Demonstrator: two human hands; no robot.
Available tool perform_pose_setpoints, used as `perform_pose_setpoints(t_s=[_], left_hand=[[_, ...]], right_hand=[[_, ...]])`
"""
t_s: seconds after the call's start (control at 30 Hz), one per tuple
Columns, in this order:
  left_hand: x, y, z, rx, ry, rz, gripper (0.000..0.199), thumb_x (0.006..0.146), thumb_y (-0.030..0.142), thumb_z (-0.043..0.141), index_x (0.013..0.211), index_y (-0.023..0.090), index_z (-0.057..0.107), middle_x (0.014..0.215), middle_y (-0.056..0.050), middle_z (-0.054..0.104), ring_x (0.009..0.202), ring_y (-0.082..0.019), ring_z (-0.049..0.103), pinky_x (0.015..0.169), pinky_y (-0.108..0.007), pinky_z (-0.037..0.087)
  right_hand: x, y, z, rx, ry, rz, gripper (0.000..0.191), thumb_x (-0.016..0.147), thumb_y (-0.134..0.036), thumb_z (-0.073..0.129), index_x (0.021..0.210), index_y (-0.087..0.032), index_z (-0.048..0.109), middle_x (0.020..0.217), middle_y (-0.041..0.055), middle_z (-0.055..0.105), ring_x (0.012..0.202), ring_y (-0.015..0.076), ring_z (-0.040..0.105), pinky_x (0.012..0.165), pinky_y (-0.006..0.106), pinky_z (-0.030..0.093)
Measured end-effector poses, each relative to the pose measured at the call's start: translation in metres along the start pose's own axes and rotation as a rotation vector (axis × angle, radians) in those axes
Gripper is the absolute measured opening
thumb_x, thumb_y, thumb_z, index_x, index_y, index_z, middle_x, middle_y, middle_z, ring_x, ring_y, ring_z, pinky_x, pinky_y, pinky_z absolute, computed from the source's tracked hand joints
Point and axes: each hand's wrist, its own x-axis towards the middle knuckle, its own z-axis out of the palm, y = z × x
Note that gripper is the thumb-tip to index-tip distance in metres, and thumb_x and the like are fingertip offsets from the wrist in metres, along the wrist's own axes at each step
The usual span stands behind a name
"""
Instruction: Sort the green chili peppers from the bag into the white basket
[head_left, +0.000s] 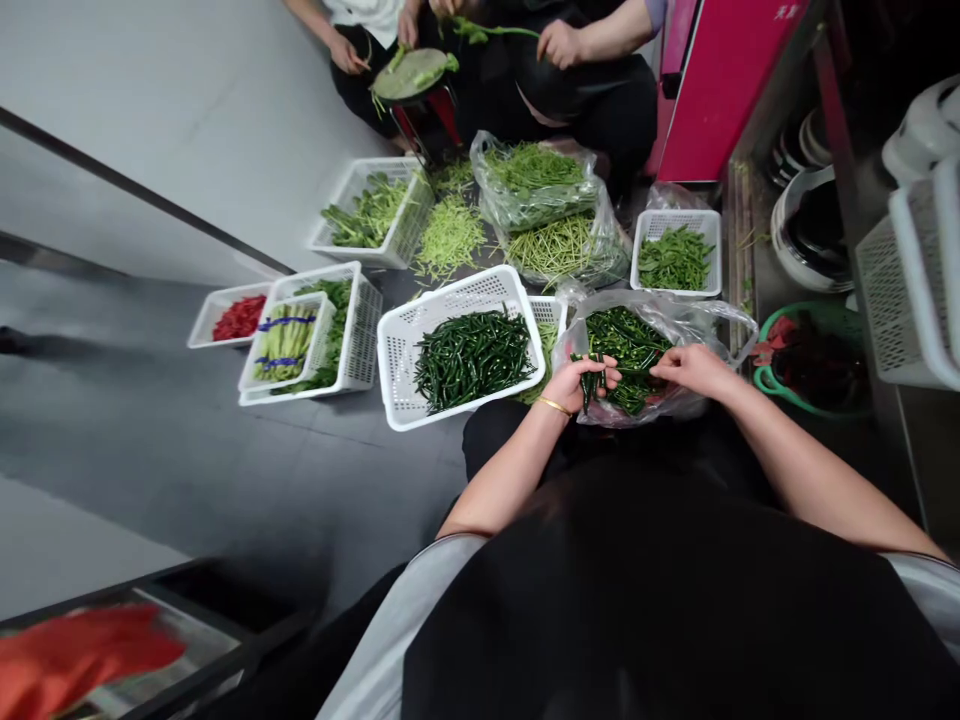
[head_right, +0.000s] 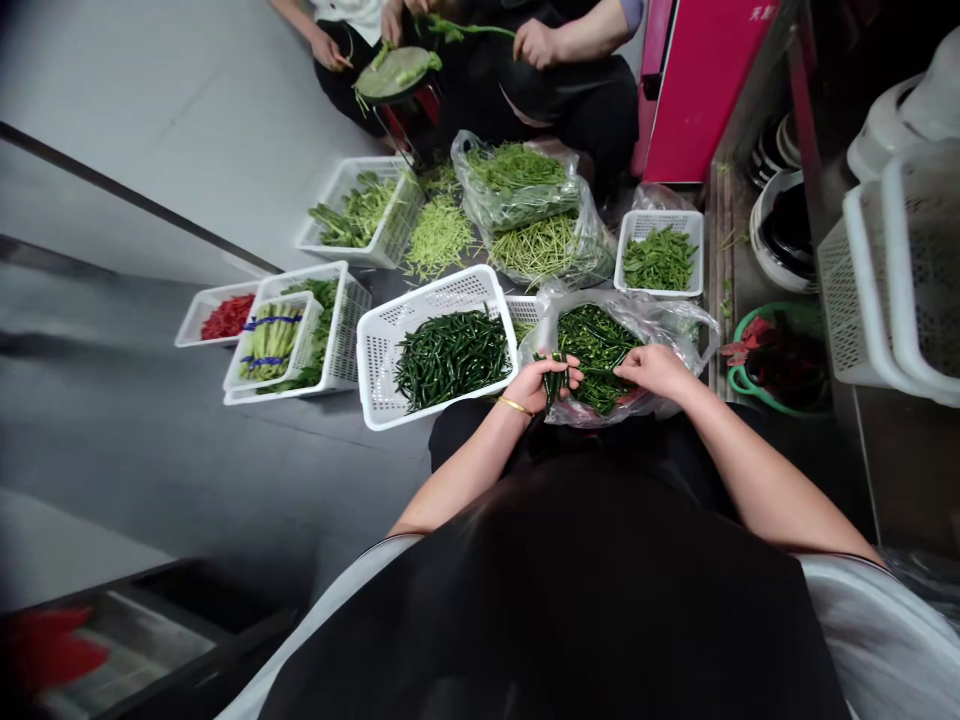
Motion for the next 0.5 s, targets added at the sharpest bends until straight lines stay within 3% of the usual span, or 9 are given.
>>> perform_pose_setpoints(t_s=[0.1, 0.2, 0.33, 0.43, 0.5], left_hand=[[0.006, -0.003, 0.004, 0.001, -0.016, -0.021, 0.018, 0.075, 0.012, 0.063, 0.093, 0.009, 0.068, 0.081, -0.013, 0.075, 0.069, -0.019, 0.071, 0.057, -0.025, 0.048], [0.010, -0.006, 0.011, -0.031, -0.031, -0.010, 0.020, 0.078, 0.012, 0.065, 0.097, 0.009, 0.069, 0.086, -0.013, 0.075, 0.077, -0.021, 0.073, 0.068, -0.030, 0.055], [0.010, -0.006, 0.017, -0.113, -0.007, 0.096, 0.018, 0.079, 0.014, 0.070, 0.097, 0.011, 0.068, 0.086, -0.009, 0.074, 0.080, -0.018, 0.072, 0.080, -0.032, 0.056], [0.007, 0.000, 0.016, -0.165, 0.042, 0.069, 0.008, 0.080, 0.015, 0.067, 0.087, 0.011, 0.066, 0.079, -0.007, 0.071, 0.079, -0.019, 0.072, 0.079, -0.033, 0.056], [0.004, 0.004, 0.012, -0.192, 0.043, 0.031, 0.004, 0.079, 0.015, 0.063, 0.081, 0.012, 0.063, 0.078, -0.008, 0.071, 0.081, -0.021, 0.072, 0.075, -0.033, 0.056]], right_hand=[[-0.009, -0.008, -0.013, 0.126, 0.194, 0.010, 0.032, 0.082, -0.047, 0.064, 0.066, -0.019, 0.066, 0.063, 0.0033, 0.066, 0.060, 0.0165, 0.057, 0.059, 0.027, 0.038], [-0.016, -0.027, 0.002, 0.289, 0.291, 0.029, 0.038, 0.084, -0.054, 0.058, 0.072, -0.019, 0.065, 0.063, 0.0038, 0.065, 0.058, 0.0164, 0.055, 0.056, 0.027, 0.038], [-0.019, -0.041, 0.017, 0.322, 0.234, -0.046, 0.039, 0.086, -0.057, 0.055, 0.073, -0.020, 0.062, 0.061, 0.0020, 0.062, 0.056, 0.0151, 0.054, 0.057, 0.026, 0.039], [-0.016, -0.031, 0.016, 0.251, 0.101, -0.047, 0.037, 0.090, -0.054, 0.053, 0.076, -0.021, 0.063, 0.062, 0.0017, 0.064, 0.058, 0.0160, 0.057, 0.058, 0.026, 0.039], [-0.013, -0.021, 0.021, 0.084, -0.013, 0.006, 0.030, 0.084, -0.049, 0.065, 0.074, -0.021, 0.064, 0.067, 0.0024, 0.067, 0.063, 0.0173, 0.060, 0.059, 0.026, 0.039]])
